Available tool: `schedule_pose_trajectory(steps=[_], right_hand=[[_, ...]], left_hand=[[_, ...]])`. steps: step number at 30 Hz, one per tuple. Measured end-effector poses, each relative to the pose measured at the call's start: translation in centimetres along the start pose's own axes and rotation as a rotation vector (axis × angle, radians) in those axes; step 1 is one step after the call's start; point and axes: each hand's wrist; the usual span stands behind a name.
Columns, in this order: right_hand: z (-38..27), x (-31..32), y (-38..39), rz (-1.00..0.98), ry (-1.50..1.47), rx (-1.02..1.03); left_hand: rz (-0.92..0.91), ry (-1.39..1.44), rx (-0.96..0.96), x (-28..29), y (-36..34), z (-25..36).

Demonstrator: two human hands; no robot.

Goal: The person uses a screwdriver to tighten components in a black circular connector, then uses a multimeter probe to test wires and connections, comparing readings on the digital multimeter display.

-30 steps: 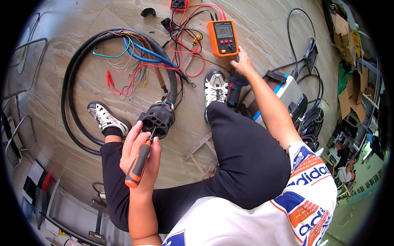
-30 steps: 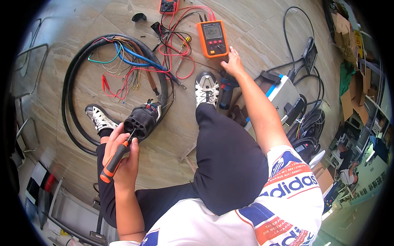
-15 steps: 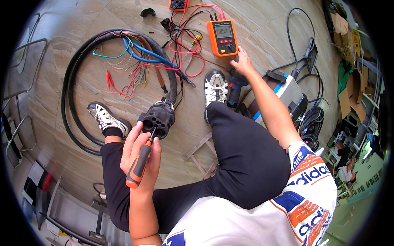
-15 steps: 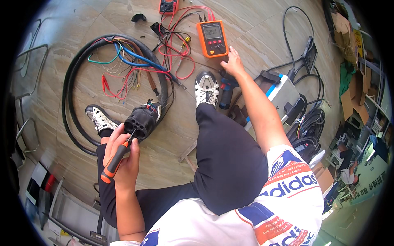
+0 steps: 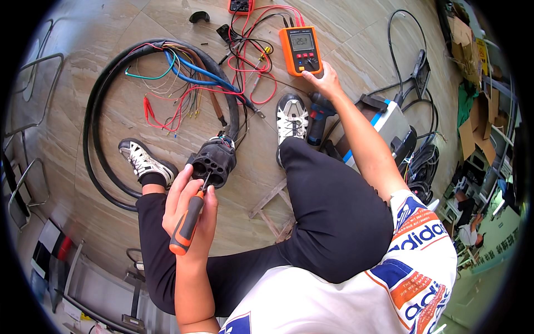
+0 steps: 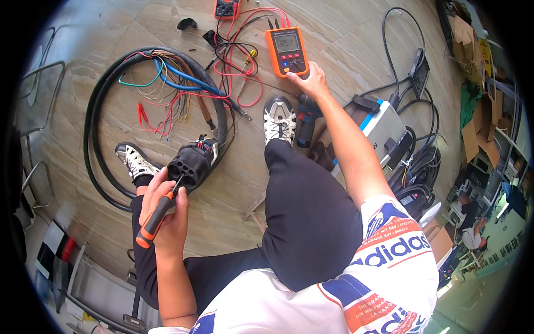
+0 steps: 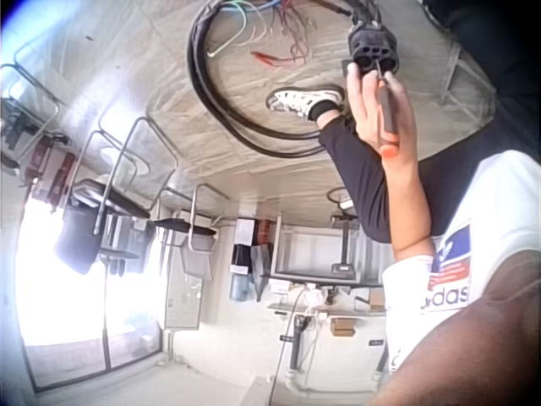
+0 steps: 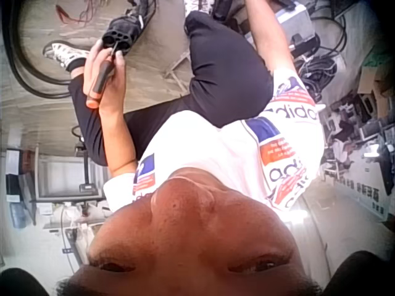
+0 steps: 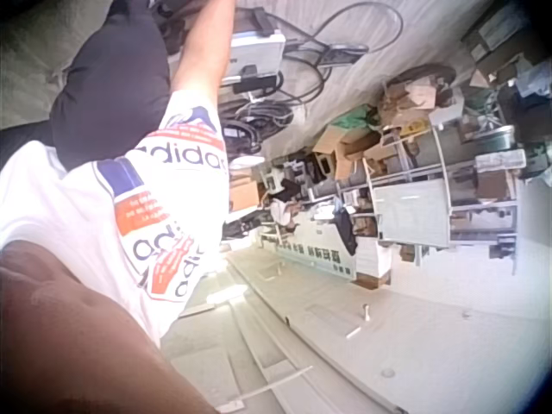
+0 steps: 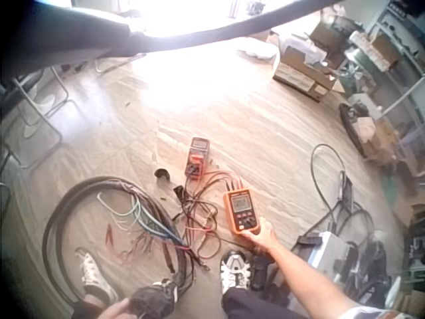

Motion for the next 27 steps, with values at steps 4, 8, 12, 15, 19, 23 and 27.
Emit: schedule_pose_trajectory(steps=[4, 8, 12, 15, 19, 23, 27], right_hand=[[-1.1, -0.1, -0.5, 0.021, 0.054, -0.008], [-1.2, -0.2, -0.9, 0.016, 0.081, -0.036], [-1.0, -0.2, -1.0, 0.016, 0.081, -0.04], [-1.0, -0.3, -1.0, 0.024, 0.079, -0.035], [-0.9, -0.3, -1.1, 0.017, 0.081, -0.034], [-0.9, -0.2, -1.1, 0.005, 0.074, -0.032], [-1.0, -0.2, -1.0, 0.009, 0.067, -0.024]], left_hand=[[0.005, 0.013, 0.001, -0.1, 0.0, 0.0], [0.007, 0.006, 0.0, -0.1, 0.0, 0.0], [0.001, -0.001, -0.001, 0.0, 0.0, 0.1], [0.0, 0.004, 0.003, 0.1, 0.0, 0.1], [0.001, 0.008, 0.004, 0.0, 0.0, 0.1], [0.003, 0.0, -0.002, 0.0, 0.0, 0.0], [0.004, -0.001, 0.004, 0.0, 0.1, 0.0]])
Point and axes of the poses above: each hand's wrist, its own y-axis away from the middle knuckle, its own x-axis out of the back of the hand, z = x × y, and after that the axes turned 4 degrees about -y, right-handed
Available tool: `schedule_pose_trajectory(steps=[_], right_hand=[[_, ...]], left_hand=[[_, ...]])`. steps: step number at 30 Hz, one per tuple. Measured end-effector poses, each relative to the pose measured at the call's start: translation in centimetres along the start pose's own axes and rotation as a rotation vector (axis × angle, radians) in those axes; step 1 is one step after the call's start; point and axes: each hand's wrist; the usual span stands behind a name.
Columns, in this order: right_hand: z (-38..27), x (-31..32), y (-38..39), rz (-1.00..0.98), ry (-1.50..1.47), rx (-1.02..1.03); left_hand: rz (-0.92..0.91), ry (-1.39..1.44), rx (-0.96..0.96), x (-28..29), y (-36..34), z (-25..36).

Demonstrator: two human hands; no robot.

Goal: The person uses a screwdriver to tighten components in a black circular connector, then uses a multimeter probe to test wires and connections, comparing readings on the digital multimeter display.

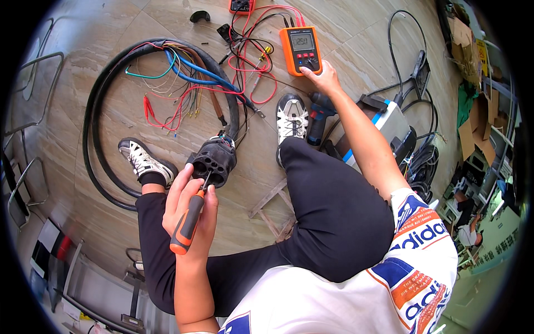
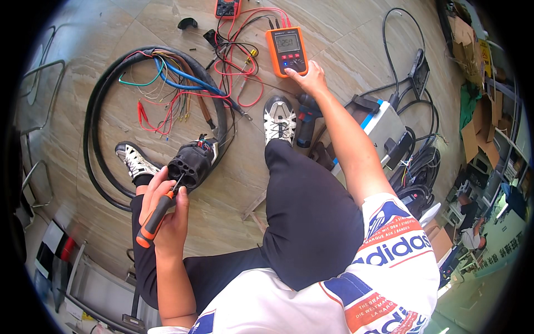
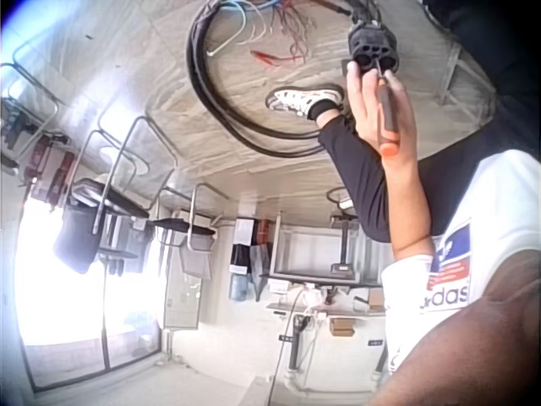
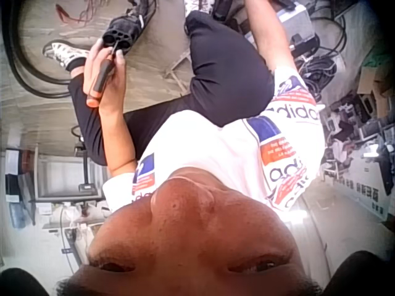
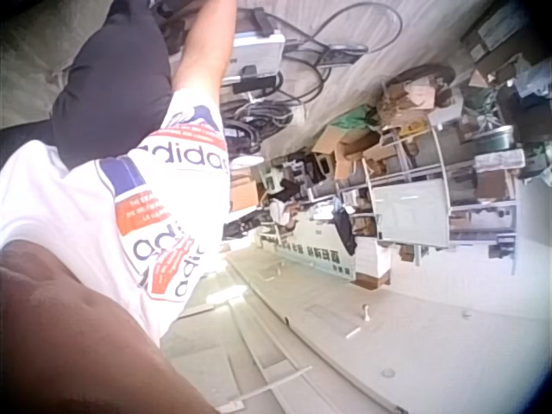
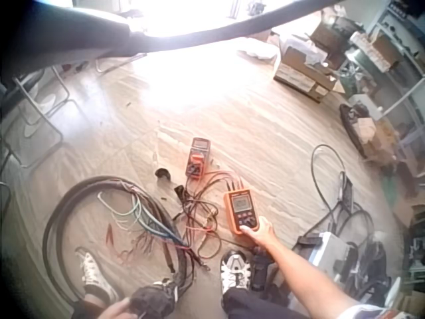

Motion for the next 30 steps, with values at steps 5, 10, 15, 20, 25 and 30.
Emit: schedule_pose_trajectory(steps=[5, 10, 15, 20, 25, 30], right_hand=[[0.1, 0.1, 0.1, 0.01, -0.006, 0.01], [0.0, 0.1, 0.2, 0.016, -0.007, 0.03], [-0.2, 0.4, 0.3, -0.004, -0.006, 0.03], [-1.3, 0.5, 0.8, 0.424, 0.223, 0.223], [-16.1, 3.6, 5.2, 0.039, -0.255, 0.608], [-27.4, 3.9, 8.1, -0.984, -0.444, 0.976]], left_hand=[[-0.004, 0.0, 0.001, 0.0, -0.1, 0.0], [-0.006, -0.006, -0.002, 0.1, -0.1, 0.1], [0.002, -0.011, -0.014, 0.1, -0.2, 0.1], [-0.002, 0.001, -0.003, 0.1, -0.2, 0.2], [0.011, -0.005, 0.011, 0.0, -0.1, 0.1], [-0.028, -0.007, 0.028, 0.1, -0.4, 0.2]])
Point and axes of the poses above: each hand's wrist, its own y-axis away from the middle knuckle, its own x-axis out of the back of the hand, z = x × y, and after that the axes turned 4 degrees about -y, right-handed
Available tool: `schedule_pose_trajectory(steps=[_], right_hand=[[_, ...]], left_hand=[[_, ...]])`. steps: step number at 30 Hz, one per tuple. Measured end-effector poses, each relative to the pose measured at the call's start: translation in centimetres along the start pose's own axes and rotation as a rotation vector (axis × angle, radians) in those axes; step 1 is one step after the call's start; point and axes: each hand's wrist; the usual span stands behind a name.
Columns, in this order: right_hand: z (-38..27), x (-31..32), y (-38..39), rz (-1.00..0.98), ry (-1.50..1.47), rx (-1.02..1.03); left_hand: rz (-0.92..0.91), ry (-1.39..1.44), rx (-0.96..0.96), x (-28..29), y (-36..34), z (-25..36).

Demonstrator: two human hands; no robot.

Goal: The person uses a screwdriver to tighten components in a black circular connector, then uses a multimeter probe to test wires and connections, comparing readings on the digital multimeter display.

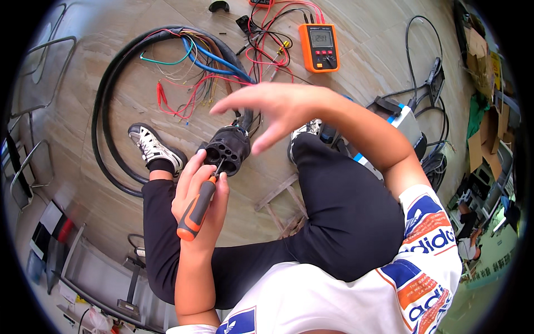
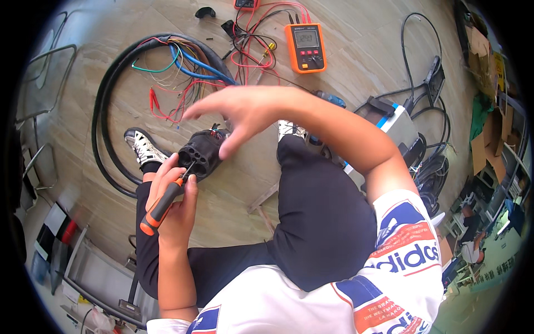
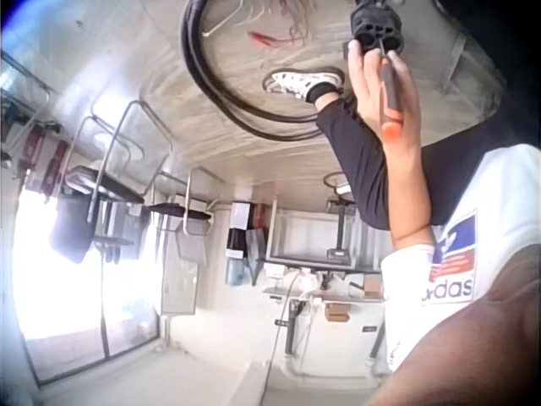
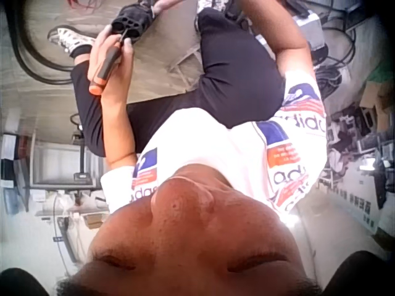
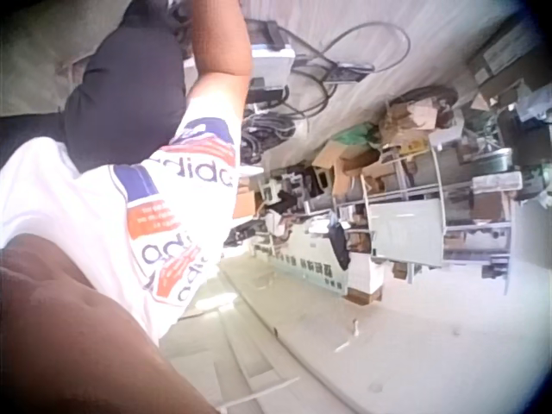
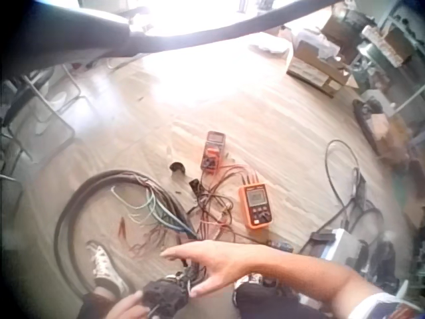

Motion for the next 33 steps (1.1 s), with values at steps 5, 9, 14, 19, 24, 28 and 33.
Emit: schedule_pose_trajectory(steps=[5, 9, 14, 19, 24, 28, 33], right_hand=[[-0.6, -4.1, -2.5, -0.119, -0.031, 0.008], [-0.6, -4.9, -2.5, -0.065, -0.037, -0.007], [-0.2, -5.1, -2.3, -0.063, -0.012, -0.002], [-0.5, -5.1, -2.3, -0.077, -0.009, -0.018], [-0.5, -5.0, -2.3, -0.071, -0.011, -0.01], [-0.5, -5.0, -2.3, -0.06, -0.015, -0.028], [-1.1, -4.7, -2.4, -0.072, -0.038, -0.034]], left_hand=[[-0.003, -0.003, 0.024, 0.0, -0.4, 0.3], [-0.038, -0.032, 0.06, 1.1, -0.8, 0.8], [-0.028, 0.053, 0.174, 4.2, -0.6, 2.3], [-0.118, 0.191, 0.24, 5.9, -0.7, 2.3], [0.008, 0.245, 0.206, 5.1, -0.7, 1.7], [0.023, 0.288, 0.201, 5.1, -0.7, 1.4], [-0.006, 0.47, 0.161, 3.9, -0.1, -0.1]])
Point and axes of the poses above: each hand's wrist, its own y-axis away from the middle knuckle, its own x-axis out of the back of the hand, z = x × y, and after that the axes turned 4 degrees about -y, right-handed
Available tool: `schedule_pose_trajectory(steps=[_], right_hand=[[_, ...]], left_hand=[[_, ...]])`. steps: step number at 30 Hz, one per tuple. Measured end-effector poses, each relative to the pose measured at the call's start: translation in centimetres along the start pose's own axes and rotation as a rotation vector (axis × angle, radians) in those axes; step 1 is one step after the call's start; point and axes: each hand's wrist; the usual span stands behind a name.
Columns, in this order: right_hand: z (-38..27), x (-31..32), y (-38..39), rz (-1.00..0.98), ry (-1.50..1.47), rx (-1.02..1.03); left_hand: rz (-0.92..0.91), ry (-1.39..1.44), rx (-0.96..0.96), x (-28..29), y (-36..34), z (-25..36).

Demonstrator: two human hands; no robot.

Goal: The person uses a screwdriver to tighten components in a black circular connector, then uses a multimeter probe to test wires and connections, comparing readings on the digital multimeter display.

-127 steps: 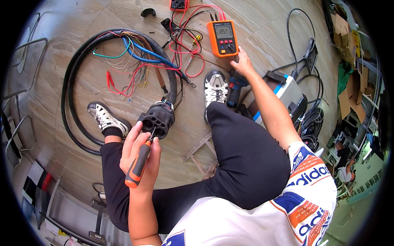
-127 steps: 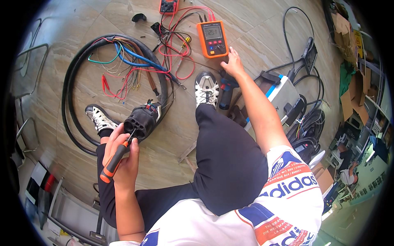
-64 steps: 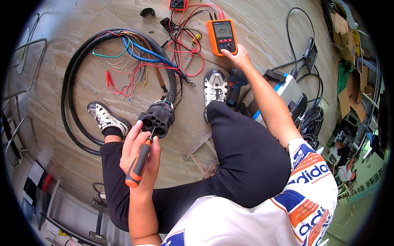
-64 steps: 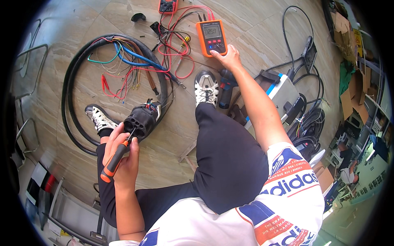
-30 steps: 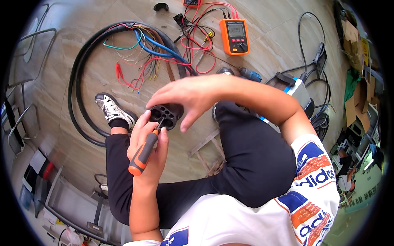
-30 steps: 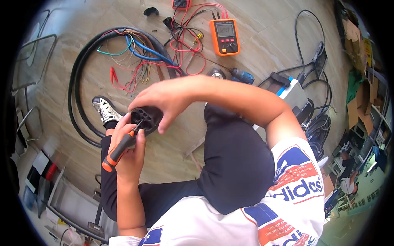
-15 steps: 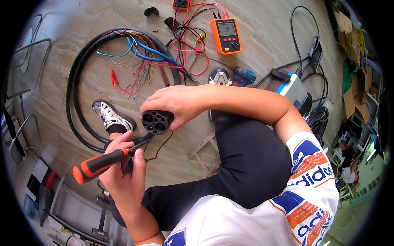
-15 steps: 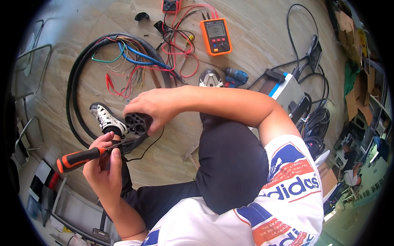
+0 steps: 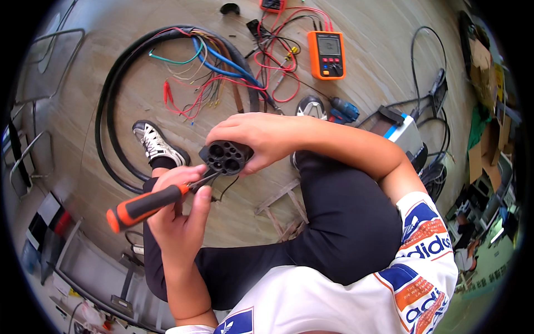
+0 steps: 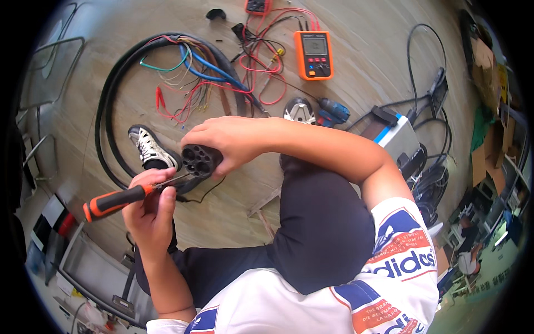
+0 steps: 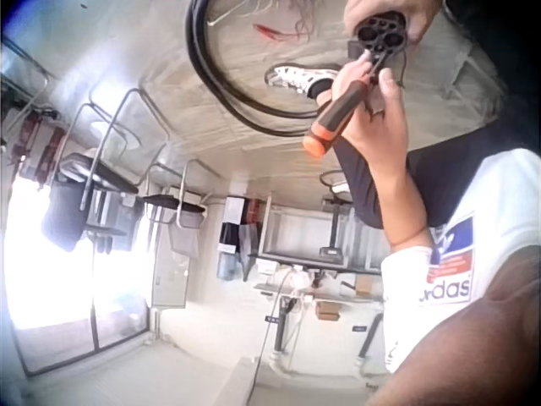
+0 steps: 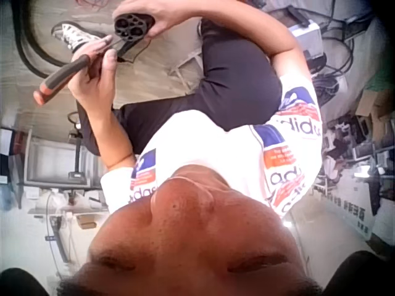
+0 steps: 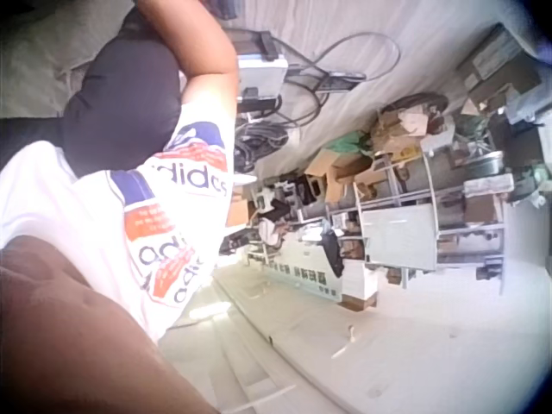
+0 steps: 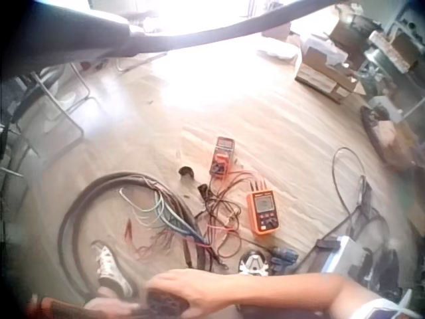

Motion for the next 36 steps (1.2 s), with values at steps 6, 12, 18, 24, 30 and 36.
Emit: schedule_pose_trajectory(steps=[6, 12, 18, 24, 30, 36], right_hand=[[-0.1, 0.1, -0.1, -0.008, -0.046, 0.013], [0.2, 1.2, 0.9, -0.035, -0.137, 0.057], [3.0, 2.1, 3.5, 0.113, -0.42, -0.069], [13.0, 6.0, 13.4, 1.385, 0.578, -0.52], [21.6, 6.5, 21.0, 1.313, 0.296, -0.959], [20.8, 6.4, 20.7, 1.218, 0.128, -0.873]], left_hand=[[-0.154, 0.297, 0.184, 0.2, -0.2, -1.3], [-0.212, 0.572, 0.278, -0.7, -0.2, -3.5], [-0.252, 0.451, 0.214, -0.9, 0.3, -4.1], [-0.273, 0.429, 0.206, -1.1, 0.0, -3.9], [-0.262, 0.448, 0.249, -1.2, 0.0, -3.8], [-0.239, 0.443, 0.247, -1.2, 0.1, -4.1]])
Point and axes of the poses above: each hand's wrist, its own y-axis away from the middle knuckle, its own x-axis out of the back of the hand, z = x × y, and after that the axes turned 4 degrees about -y, right-handed
